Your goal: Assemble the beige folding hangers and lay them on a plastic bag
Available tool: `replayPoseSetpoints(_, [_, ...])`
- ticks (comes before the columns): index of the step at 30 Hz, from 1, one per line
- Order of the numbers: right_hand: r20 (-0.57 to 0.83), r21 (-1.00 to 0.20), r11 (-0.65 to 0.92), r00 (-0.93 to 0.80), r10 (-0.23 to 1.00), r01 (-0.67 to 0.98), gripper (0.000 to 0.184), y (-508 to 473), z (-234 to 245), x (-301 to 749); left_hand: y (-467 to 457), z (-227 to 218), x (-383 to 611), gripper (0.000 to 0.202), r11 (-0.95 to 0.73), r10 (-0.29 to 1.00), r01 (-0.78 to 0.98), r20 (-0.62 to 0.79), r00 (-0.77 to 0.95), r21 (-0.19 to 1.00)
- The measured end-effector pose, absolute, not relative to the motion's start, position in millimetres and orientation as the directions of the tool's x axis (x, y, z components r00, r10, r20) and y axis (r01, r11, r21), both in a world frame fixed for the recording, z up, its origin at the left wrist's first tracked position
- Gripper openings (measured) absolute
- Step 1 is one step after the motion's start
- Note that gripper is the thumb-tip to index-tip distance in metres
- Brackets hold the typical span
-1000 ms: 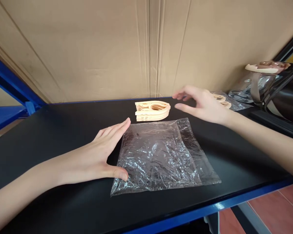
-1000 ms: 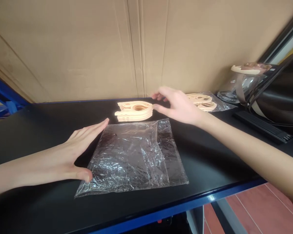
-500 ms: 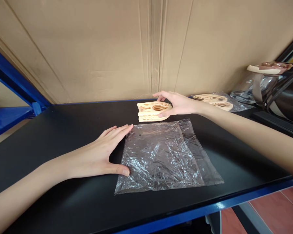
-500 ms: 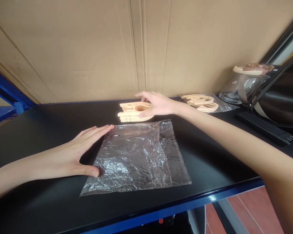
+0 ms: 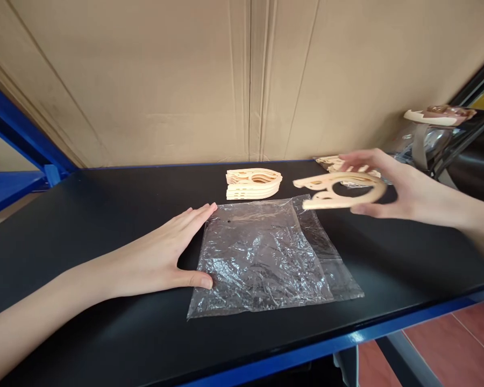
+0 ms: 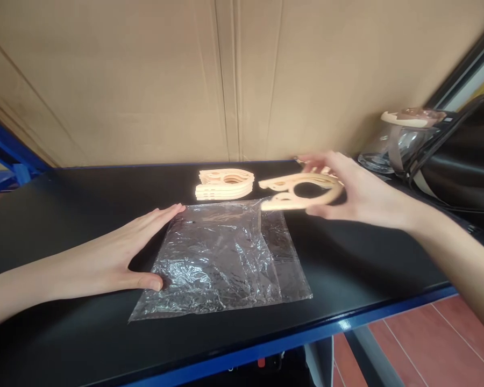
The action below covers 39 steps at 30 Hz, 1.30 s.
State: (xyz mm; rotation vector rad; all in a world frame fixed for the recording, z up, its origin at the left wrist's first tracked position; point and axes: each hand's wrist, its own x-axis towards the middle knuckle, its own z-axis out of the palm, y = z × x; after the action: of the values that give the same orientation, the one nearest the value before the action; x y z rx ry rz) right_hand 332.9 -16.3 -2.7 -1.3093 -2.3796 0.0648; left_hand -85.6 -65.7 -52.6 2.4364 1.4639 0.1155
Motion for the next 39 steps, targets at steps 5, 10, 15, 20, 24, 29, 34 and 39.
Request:
replayPoseSetpoints(5, [0.242, -0.209, 0.543, -0.495, 0.834, 0.813, 0.066, -41, -21, 353, -67, -54, -81, 0.108, -0.430, 0.887, 0.853, -0.037, 0.460, 0.296])
replayPoseSetpoints(10, [0.148, -0.248, 0.546, -0.526, 0.837, 0.800, 0.069, -42, -31, 319, -65, -53, -83, 0.111, -0.467, 0.859, 0.840, -0.082, 0.505, 0.275])
replayPoseSetpoints(15, [0.144, -0.252, 0.556, -0.537, 0.831, 0.792, 0.075, -30, -39, 288, -60, -52, -89, 0.113, -0.483, 0.846, 0.835, -0.107, 0.523, 0.262])
replayPoseSetpoints(20, [0.138, -0.307, 0.551, -0.537, 0.832, 0.776, 0.076, -28, -43, 272, -61, -54, -88, 0.113, -0.484, 0.846, 0.837, -0.107, 0.522, 0.255])
replayPoseSetpoints(24, [0.109, -0.335, 0.577, -0.578, 0.809, 0.745, 0.073, -30, -40, 281, -60, -56, -89, 0.113, -0.491, 0.847, 0.831, -0.079, 0.526, 0.261])
replayPoseSetpoints(29, [0.110, -0.332, 0.593, -0.595, 0.797, 0.733, 0.047, -25, -40, 302, -61, -56, -87, 0.113, -0.471, 0.857, 0.838, -0.079, 0.508, 0.275])
replayPoseSetpoints(34, [0.158, -0.392, 0.599, -0.591, 0.791, 0.698, 0.044, -19, -45, 285, -70, -52, -78, 0.111, -0.424, 0.892, 0.862, -0.038, 0.451, 0.279])
replayPoseSetpoints(39, [0.196, -0.417, 0.588, -0.563, 0.803, 0.693, 0.047, -17, -44, 258, -72, -51, -75, 0.113, -0.406, 0.901, 0.869, -0.039, 0.433, 0.284])
